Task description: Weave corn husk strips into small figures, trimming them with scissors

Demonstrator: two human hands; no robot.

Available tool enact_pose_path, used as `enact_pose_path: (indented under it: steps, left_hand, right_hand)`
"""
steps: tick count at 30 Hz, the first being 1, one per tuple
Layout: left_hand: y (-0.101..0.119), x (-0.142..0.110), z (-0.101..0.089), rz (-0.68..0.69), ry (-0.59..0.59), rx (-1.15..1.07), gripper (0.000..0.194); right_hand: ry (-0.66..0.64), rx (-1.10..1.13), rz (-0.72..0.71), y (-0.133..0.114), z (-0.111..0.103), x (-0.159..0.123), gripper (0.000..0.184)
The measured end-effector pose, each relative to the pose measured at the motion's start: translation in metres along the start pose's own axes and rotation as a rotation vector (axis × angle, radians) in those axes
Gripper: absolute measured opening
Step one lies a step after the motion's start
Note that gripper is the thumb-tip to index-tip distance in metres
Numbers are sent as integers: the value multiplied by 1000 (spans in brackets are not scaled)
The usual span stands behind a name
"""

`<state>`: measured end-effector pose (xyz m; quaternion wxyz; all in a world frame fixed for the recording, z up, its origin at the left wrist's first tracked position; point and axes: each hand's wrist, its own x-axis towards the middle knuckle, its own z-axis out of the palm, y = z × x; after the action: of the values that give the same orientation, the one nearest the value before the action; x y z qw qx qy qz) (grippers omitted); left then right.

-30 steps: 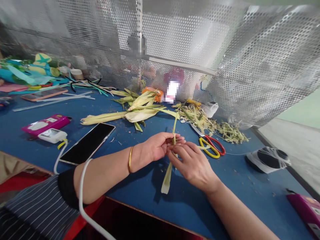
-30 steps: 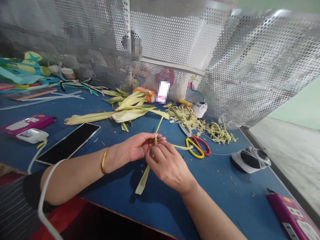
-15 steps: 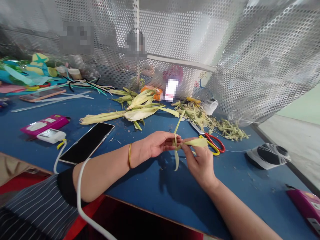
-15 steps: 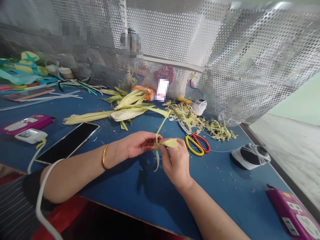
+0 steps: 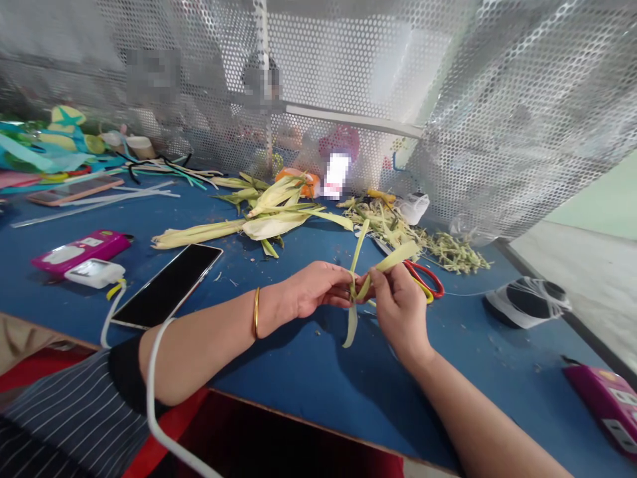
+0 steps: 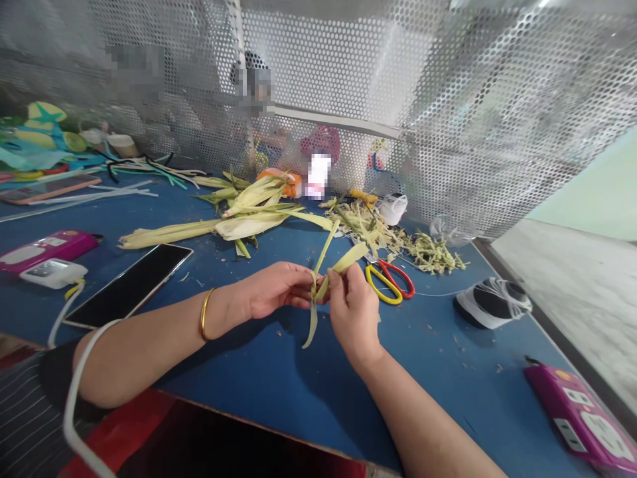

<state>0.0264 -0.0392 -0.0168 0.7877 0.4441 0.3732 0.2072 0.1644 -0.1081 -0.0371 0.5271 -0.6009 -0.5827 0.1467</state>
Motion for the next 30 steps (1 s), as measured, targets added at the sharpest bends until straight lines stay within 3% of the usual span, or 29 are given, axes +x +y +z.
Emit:
enact_pose_path:
  steps: [4, 10, 13, 17, 20, 26, 30]
  left_hand:
    - [-1, 1, 2, 16, 23, 3, 9]
    - [0, -1, 3, 40, 48, -11, 13]
    - [2, -3, 4, 77, 51, -13, 16]
    - [4, -5, 5, 126, 67, -5, 19]
    - [3, -7, 4, 153, 47, 28, 19]
    - [0, -4, -1, 26, -237, 39, 17]
    - [6, 0, -7, 85, -108, -129, 21]
  right_hand:
    - [32, 149, 21, -3, 2, 0, 20]
    - [182, 40, 30, 3, -1, 7, 23]
    - [189, 55, 141, 11, -2, 13, 25]
    - [43, 247, 389, 22, 0, 19, 25]
    - [-84, 334, 500, 26, 2, 21, 25]
    - [-229, 337, 504, 22, 2, 21, 36]
    - [-347, 282, 463, 25, -4, 24, 30]
